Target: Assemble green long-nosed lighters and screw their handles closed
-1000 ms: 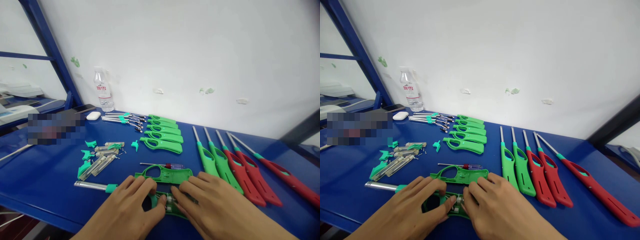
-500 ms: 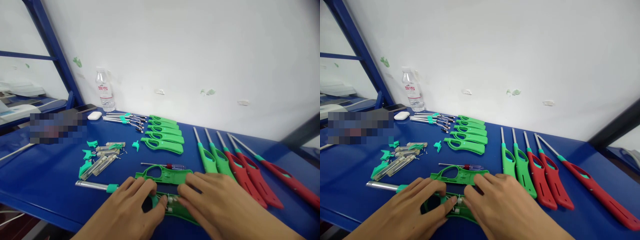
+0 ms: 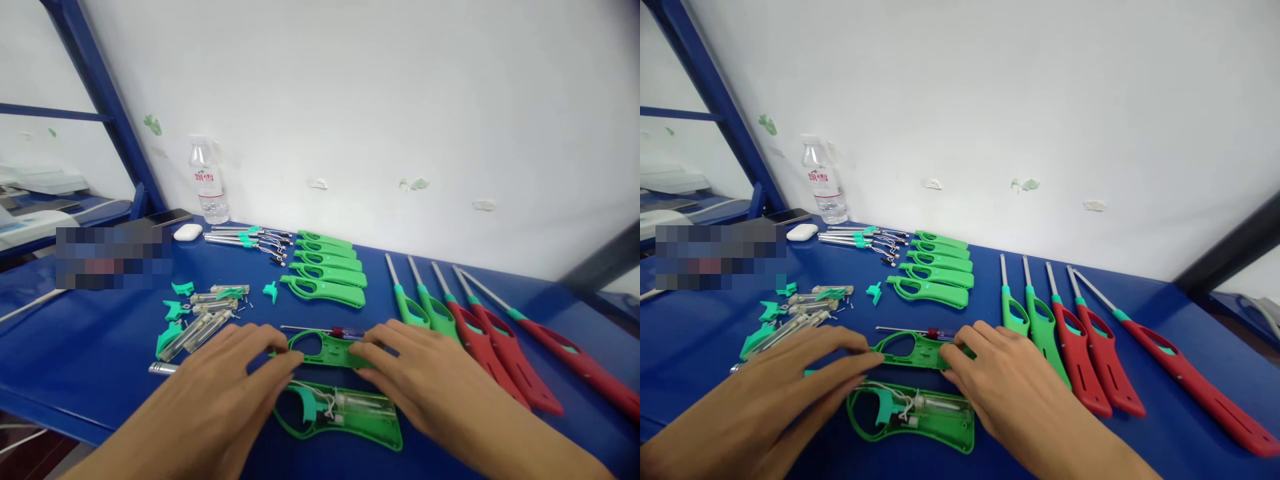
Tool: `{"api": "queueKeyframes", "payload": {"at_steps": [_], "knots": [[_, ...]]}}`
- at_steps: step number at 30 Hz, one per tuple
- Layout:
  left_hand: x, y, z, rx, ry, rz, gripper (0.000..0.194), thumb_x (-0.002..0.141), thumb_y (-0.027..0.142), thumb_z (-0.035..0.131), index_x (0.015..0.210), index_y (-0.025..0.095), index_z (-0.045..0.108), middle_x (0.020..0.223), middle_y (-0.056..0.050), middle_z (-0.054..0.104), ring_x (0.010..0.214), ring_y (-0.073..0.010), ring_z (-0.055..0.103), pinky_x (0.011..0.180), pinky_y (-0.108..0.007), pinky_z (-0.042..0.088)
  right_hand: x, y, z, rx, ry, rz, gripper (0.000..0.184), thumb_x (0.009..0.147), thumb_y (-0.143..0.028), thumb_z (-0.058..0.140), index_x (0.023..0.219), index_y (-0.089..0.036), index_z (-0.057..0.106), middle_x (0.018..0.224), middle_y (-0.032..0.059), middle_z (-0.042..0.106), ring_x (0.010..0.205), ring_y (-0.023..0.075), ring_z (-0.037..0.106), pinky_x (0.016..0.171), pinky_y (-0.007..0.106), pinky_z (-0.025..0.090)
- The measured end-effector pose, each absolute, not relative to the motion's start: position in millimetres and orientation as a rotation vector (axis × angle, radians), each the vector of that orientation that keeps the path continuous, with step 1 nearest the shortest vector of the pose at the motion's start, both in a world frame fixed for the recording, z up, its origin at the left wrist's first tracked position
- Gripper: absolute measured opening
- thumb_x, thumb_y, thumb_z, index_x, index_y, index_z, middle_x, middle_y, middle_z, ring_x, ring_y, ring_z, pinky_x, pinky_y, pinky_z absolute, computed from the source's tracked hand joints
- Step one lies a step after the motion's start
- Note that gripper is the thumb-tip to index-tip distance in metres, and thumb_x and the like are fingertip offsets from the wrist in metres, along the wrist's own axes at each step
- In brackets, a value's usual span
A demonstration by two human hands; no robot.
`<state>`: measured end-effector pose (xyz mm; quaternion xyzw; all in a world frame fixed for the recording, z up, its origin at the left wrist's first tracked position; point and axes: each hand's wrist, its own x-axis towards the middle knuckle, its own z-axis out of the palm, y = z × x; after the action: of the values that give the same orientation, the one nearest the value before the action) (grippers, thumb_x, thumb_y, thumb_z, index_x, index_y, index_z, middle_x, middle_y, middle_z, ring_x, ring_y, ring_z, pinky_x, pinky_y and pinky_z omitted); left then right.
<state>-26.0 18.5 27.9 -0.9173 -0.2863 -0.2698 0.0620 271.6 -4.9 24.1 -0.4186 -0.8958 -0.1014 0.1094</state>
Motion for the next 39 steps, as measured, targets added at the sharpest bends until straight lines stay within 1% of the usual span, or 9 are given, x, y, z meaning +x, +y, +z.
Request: {"api": "queueKeyframes", "payload": {"at_steps": [4, 9, 13, 19, 27, 31, 33, 36, 39], "knots": [[-35, 34, 32, -2.74, -0.94, -0.757, 0.036, 0.102, 0.007, 0.045, 0.112, 0.025, 0.075, 0.107, -0.004, 0.076, 0.086, -0.0205, 0.074, 0.077, -0.029, 0.058, 274, -4, 21, -1.148, -2.627, -0.38, 0.014, 0.102, -0.011, 0.067, 0.107, -0.024, 0.066, 0.094, -0.0016, 0.072, 0.081, 0.0208, 0.068, 0.069, 0.035, 0.042], [-35, 40, 29, -2.718, -0.957, -0.751, 0.032, 0.112, 0.026, 0.045, 0.114, 0.025, 0.076, 0.11, -0.007, 0.079, 0.093, -0.0251, 0.078, 0.08, -0.035, 0.061, 273, -3, 26, -1.05, -2.643, -0.491, 0.023, 0.105, -0.003, 0.052, 0.101, -0.022, 0.064, 0.088, -0.0017, 0.07, 0.074, 0.0189, 0.066, 0.065, 0.035, 0.04], [-35, 41, 27, -2.66, -0.953, -0.701, 0.036, 0.112, 0.023, 0.041, 0.119, 0.024, 0.076, 0.111, -0.009, 0.082, 0.092, -0.0287, 0.081, 0.078, -0.04, 0.064, 268, -4, 30, -1.059, -2.581, -0.51, 0.026, 0.116, -0.018, 0.04, 0.101, -0.024, 0.061, 0.086, -0.0015, 0.07, 0.072, 0.021, 0.067, 0.063, 0.038, 0.043], [-42, 42, 37, -2.622, -0.789, -0.771, 0.043, 0.106, 0.008, 0.038, 0.118, 0.022, 0.077, 0.107, -0.004, 0.085, 0.09, -0.0252, 0.083, 0.081, -0.038, 0.065, 261, -8, 39, -1.117, -2.398, -0.474, 0.029, 0.121, -0.037, 0.03, 0.108, -0.026, 0.054, 0.093, -0.0017, 0.076, 0.075, 0.0188, 0.074, 0.062, 0.036, 0.05], [-35, 31, 39, -2.679, -0.922, -0.99, 0.023, 0.119, 0.038, 0.043, 0.128, 0.035, 0.064, 0.105, 0.007, 0.084, 0.087, -0.0163, 0.082, 0.076, -0.025, 0.062, 258, -14, 39, -1.094, -2.393, -0.668, 0.028, 0.121, -0.034, 0.03, 0.135, -0.024, 0.053, 0.091, -0.0017, 0.077, 0.07, 0.0175, 0.076, 0.053, 0.034, 0.047], [-38, 33, 41, -2.602, -1.116, -1.022, 0.031, 0.114, 0.052, 0.051, 0.131, 0.032, 0.068, 0.106, 0.004, 0.085, 0.089, -0.0206, 0.084, 0.075, -0.026, 0.063, 258, -13, 38, -1.213, -2.314, -0.629, 0.029, 0.12, -0.037, 0.03, 0.133, -0.023, 0.053, 0.092, 0.0013, 0.076, 0.07, 0.0195, 0.077, 0.05, 0.032, 0.048], [-39, 35, 41, -2.616, -1.092, -1.007, 0.028, 0.113, 0.05, 0.055, 0.12, 0.031, 0.074, 0.103, 0.004, 0.085, 0.089, -0.0213, 0.083, 0.076, -0.027, 0.063, 259, -14, 40, -1.33, -2.202, -0.442, 0.024, 0.117, -0.042, 0.041, 0.13, -0.025, 0.052, 0.097, 0.0015, 0.078, 0.071, 0.0201, 0.078, 0.055, 0.032, 0.053], [-35, 36, 41, -2.802, -0.902, -0.93, 0.029, 0.114, 0.033, 0.052, 0.101, 0.032, 0.078, 0.095, 0.005, 0.081, 0.084, -0.0153, 0.08, 0.078, -0.023, 0.06, 258, -18, 45, -1.46, -2.077, -0.108, 0.013, 0.102, -0.031, 0.06, 0.113, -0.029, 0.053, 0.078, -0.0068, 0.072, 0.058, 0.0171, 0.071, 0.051, 0.028, 0.051], [-29, 34, 39, -2.919, -0.828, -0.879, 0.041, 0.112, 0.018, 0.044, 0.093, 0.03, 0.078, 0.09, 0.004, 0.077, 0.077, -0.0127, 0.074, 0.071, -0.021, 0.055, 255, -24, 49, -1.423, -2.089, 0.139, 0.021, 0.085, -0.012, 0.052, 0.092, -0.03, 0.048, 0.064, -0.0098, 0.062, 0.05, 0.0155, 0.062, 0.045, 0.026, 0.043]]}}
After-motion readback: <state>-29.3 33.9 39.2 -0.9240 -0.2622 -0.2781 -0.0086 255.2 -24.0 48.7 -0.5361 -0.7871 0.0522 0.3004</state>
